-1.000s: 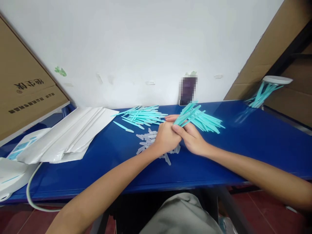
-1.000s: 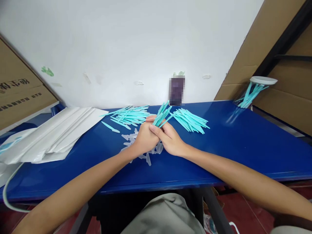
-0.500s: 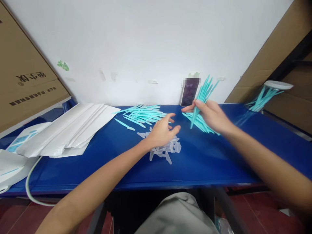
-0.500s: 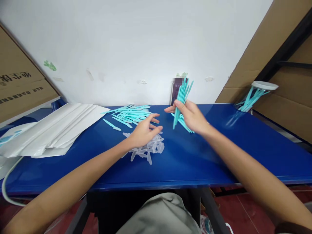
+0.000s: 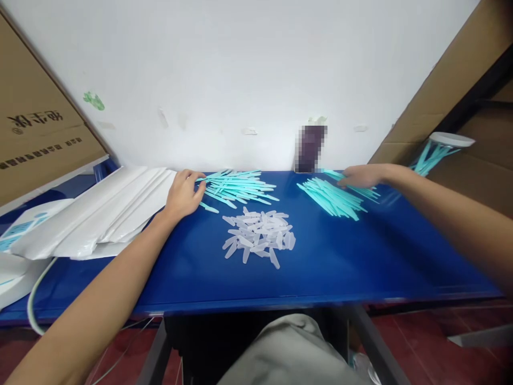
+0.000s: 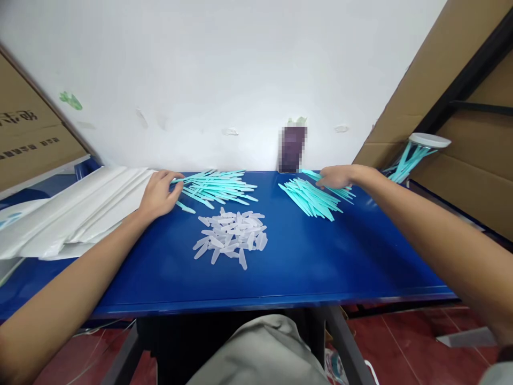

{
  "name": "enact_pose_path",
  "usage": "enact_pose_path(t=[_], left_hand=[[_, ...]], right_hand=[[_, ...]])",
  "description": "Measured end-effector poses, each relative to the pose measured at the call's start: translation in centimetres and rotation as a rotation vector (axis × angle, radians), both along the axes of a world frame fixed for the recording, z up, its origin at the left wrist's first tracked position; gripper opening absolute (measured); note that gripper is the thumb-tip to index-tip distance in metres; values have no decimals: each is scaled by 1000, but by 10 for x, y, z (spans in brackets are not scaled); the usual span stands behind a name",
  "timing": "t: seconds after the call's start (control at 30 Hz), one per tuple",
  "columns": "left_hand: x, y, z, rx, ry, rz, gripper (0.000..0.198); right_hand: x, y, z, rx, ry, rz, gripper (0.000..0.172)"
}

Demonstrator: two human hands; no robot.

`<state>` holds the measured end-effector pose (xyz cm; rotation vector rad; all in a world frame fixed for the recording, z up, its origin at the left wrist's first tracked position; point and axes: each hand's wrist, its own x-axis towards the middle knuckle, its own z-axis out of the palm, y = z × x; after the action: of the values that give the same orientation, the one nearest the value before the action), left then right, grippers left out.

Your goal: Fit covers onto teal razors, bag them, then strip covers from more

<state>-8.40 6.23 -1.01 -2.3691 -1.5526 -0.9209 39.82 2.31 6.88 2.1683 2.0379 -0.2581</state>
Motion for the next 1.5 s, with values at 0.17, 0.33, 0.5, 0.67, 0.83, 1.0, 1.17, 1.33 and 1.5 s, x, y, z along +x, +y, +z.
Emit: enact_pose_path(t=[0.17, 0.33, 0.5, 0.67, 0.83, 1.0, 1.17, 1.33, 1.5], left_hand=[[-5, 4, -1, -80, -41, 82, 40], [-6, 7, -4, -120, -50, 115, 41], [-7, 6, -6, -165, -66, 120, 40], [-7, 6, -6, -173, -72, 119, 39], [-8, 8, -8, -189, -54, 117, 40], [-9, 8, -7, -196, -38, 125, 42], [-10, 2, 3, -204, 29, 149, 38], [-16, -3, 14, -365, 169, 132, 33], [-23, -6, 15, -478, 222, -108, 39]], right_hand=[[7, 22, -8, -260, -54, -177, 31], [11, 23, -15, -315, -44, -227, 38], [23, 19, -20, -287, 126, -150, 28], [40, 19, -23, -249, 257, -7, 33], [41, 15, -20, -229, 321, -18, 42], [38, 13, -10, -133, 266, -87, 39], [31, 11, -1, 86, 167, -33, 33], [9, -10, -9, 209, 174, 61, 35], [-18, -30, -30, 527, 190, 86, 35]])
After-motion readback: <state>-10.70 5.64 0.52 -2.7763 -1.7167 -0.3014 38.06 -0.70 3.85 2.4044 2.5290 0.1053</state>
